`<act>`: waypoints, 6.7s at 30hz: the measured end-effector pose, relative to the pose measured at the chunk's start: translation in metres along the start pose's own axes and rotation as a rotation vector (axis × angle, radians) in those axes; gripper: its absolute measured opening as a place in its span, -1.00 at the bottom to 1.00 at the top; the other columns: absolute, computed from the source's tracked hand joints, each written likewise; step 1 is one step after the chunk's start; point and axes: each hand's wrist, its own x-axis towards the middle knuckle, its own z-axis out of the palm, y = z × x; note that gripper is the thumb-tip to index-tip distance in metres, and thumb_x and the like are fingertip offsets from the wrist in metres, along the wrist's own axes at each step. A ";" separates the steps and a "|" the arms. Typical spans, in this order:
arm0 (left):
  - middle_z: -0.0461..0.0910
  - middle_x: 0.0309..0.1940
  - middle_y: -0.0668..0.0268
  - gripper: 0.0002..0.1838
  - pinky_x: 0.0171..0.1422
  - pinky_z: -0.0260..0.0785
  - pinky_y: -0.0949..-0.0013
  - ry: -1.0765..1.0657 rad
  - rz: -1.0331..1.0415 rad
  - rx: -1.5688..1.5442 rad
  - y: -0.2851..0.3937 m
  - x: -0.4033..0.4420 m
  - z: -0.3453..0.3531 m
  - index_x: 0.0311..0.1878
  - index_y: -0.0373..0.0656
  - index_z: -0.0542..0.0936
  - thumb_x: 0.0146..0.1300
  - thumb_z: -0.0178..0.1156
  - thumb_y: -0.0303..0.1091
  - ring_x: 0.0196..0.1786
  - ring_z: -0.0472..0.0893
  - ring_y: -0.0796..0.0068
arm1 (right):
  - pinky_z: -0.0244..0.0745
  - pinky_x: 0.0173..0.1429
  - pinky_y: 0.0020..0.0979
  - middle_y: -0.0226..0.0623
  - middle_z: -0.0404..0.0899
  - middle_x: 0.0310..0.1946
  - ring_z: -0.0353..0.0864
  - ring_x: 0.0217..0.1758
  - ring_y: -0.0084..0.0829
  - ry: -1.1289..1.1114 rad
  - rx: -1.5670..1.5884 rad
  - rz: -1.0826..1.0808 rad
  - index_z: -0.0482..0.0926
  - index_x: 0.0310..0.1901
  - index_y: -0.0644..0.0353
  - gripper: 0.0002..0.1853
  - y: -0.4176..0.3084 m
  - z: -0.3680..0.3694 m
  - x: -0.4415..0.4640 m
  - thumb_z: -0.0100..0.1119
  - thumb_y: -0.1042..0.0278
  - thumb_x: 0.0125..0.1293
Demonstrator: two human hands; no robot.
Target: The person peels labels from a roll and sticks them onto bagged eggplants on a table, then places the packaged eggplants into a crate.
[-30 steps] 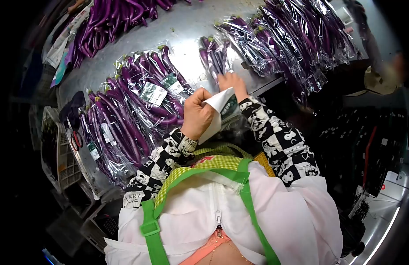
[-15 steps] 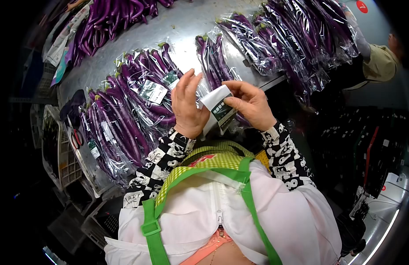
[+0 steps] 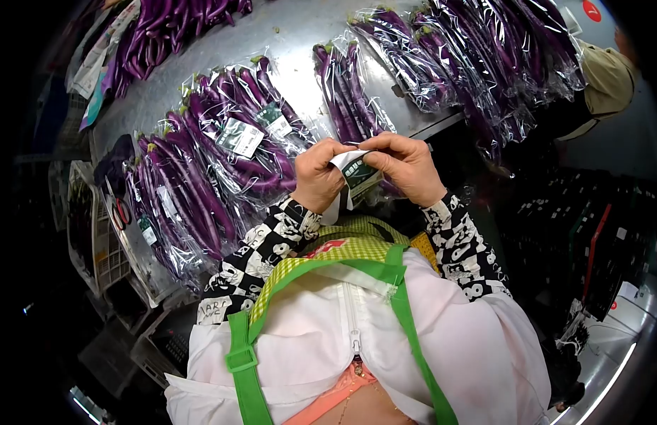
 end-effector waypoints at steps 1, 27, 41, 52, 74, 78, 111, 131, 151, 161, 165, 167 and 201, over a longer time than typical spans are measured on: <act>0.57 -0.51 0.31 -0.87 -0.39 0.34 0.50 0.005 0.002 -0.012 -0.004 -0.002 0.001 -0.35 -0.24 0.62 0.09 0.38 -0.42 -0.45 0.55 0.56 | 0.47 -0.11 -0.62 -0.41 0.64 -0.27 0.57 -0.23 -0.67 0.024 -0.020 -0.014 0.64 -0.14 0.31 -0.84 0.001 0.000 -0.001 0.22 0.50 0.26; 0.62 -0.37 0.15 -0.89 -0.35 0.47 0.40 -0.416 0.206 -0.257 0.064 0.010 0.004 -0.43 -0.25 0.58 -0.05 0.32 -0.48 -0.38 0.64 0.31 | 0.33 0.28 -0.13 0.08 0.26 0.29 0.36 0.28 -0.03 0.136 -0.453 -0.004 -0.04 0.43 0.15 -0.03 0.080 0.002 0.174 0.38 0.15 0.10; 0.63 -0.45 0.35 -0.88 -0.40 0.39 0.59 -0.108 -0.400 -0.424 0.023 0.020 0.029 -0.29 -0.25 0.63 0.09 0.35 -0.53 -0.44 0.54 0.70 | 0.37 -0.17 -0.15 -0.22 0.27 0.25 0.40 -0.11 -0.05 0.282 -1.910 -0.145 0.48 0.09 -0.19 -0.50 0.069 -0.107 0.038 0.13 0.44 0.05; 0.44 -0.65 0.40 -0.74 -0.53 0.21 0.53 -0.050 0.043 0.093 0.041 0.040 0.012 -0.56 -0.20 0.45 0.03 0.39 -0.46 -0.58 0.39 0.70 | 0.46 0.12 -0.43 -0.21 0.52 -0.01 0.50 0.09 -0.40 0.075 0.278 -0.207 0.42 0.14 0.25 -0.55 -0.034 -0.013 -0.021 0.28 0.45 0.22; 0.53 -0.40 0.24 -0.78 -0.32 0.38 0.42 -0.084 0.192 0.044 0.019 0.010 0.048 -0.24 -0.25 0.55 0.01 0.33 -0.56 -0.37 0.55 0.35 | 0.49 -0.22 -0.65 -0.39 0.62 -0.32 0.58 -0.31 -0.66 0.167 0.194 0.049 0.59 -0.14 0.35 -0.78 -0.015 -0.036 -0.032 0.31 0.53 0.18; 0.51 -0.36 0.14 -0.64 -0.29 0.43 0.28 -0.158 0.293 0.132 0.017 0.014 0.053 -0.17 -0.23 0.51 -0.11 0.20 -0.73 -0.32 0.56 0.15 | 0.48 -0.23 -0.65 -0.38 0.61 -0.33 0.56 -0.32 -0.67 0.159 0.170 0.121 0.58 -0.15 0.34 -0.79 -0.005 -0.053 -0.031 0.31 0.55 0.17; 0.51 -0.30 0.27 -0.71 -0.26 0.49 0.48 0.126 -0.211 -0.632 0.067 0.098 0.166 -0.09 -0.22 0.36 0.16 0.21 -0.57 -0.32 0.55 0.54 | 0.31 0.27 -0.13 0.14 0.50 -0.03 0.48 0.15 -0.10 -0.687 0.908 0.306 0.29 0.23 0.37 -0.53 0.014 -0.137 -0.012 -0.15 0.17 0.46; 0.60 -0.27 -0.16 -0.74 -0.05 0.48 0.09 -0.343 -0.661 0.638 -0.111 0.123 0.152 -0.16 -0.35 0.57 0.14 -0.03 -0.47 -0.21 0.64 -0.06 | 0.44 -0.06 -0.40 -0.21 0.57 -0.26 0.55 -0.15 -0.38 0.674 -0.868 -0.104 0.46 0.05 0.36 -0.44 -0.064 -0.263 -0.056 0.44 0.39 0.00; 0.63 -0.24 -0.13 -0.67 -0.05 0.52 0.18 0.001 -1.025 0.182 -0.215 0.144 0.168 -0.21 -0.43 0.61 -0.01 0.22 -0.37 -0.10 0.64 -0.06 | 0.50 -0.28 -0.11 -0.05 0.60 -0.46 0.64 -0.37 -0.01 0.413 -1.756 -0.384 0.45 -0.23 0.19 -0.61 -0.174 -0.218 0.110 0.21 -0.01 0.20; 0.37 0.12 -0.14 -0.49 0.30 0.27 0.15 0.160 -0.299 0.411 -0.059 0.092 0.090 0.23 -0.42 0.27 0.20 0.09 -0.53 0.16 0.44 -0.05 | 0.38 -0.13 0.01 0.07 0.53 -0.25 0.52 -0.17 0.08 0.710 -1.323 -0.031 0.42 -0.04 0.25 -0.55 0.087 -0.182 0.092 0.20 0.04 0.24; 0.16 0.23 -0.27 -0.42 0.45 0.04 0.10 0.326 -0.541 0.736 -0.063 0.061 0.034 0.26 -0.58 0.12 0.24 0.07 -0.51 0.33 0.18 -0.13 | 0.21 0.25 -0.09 0.00 0.30 0.08 0.27 0.14 0.01 0.752 -1.400 -0.316 0.24 0.20 0.40 -0.37 0.064 -0.154 0.081 0.25 0.21 0.21; 0.02 0.36 -0.25 -0.38 0.53 -0.13 0.09 0.192 -0.685 0.955 -0.081 0.055 0.033 0.34 -0.49 0.10 0.29 0.05 -0.42 0.43 0.02 -0.19 | 0.17 0.32 -0.12 0.07 0.31 0.11 0.28 0.19 0.02 0.501 -1.162 -0.473 0.22 0.22 0.42 -0.37 0.051 -0.119 0.086 0.22 0.24 0.23; -0.08 0.45 -0.12 -0.30 0.55 -0.35 0.05 0.201 -0.535 0.915 -0.096 0.048 0.048 0.39 -0.46 0.04 0.34 -0.01 -0.20 0.53 -0.15 0.03 | -0.17 0.53 -0.10 0.31 -0.17 0.42 -0.16 0.53 0.03 -0.025 -1.176 -0.079 -0.12 0.38 0.55 -0.03 0.076 -0.075 0.122 0.06 -0.14 0.30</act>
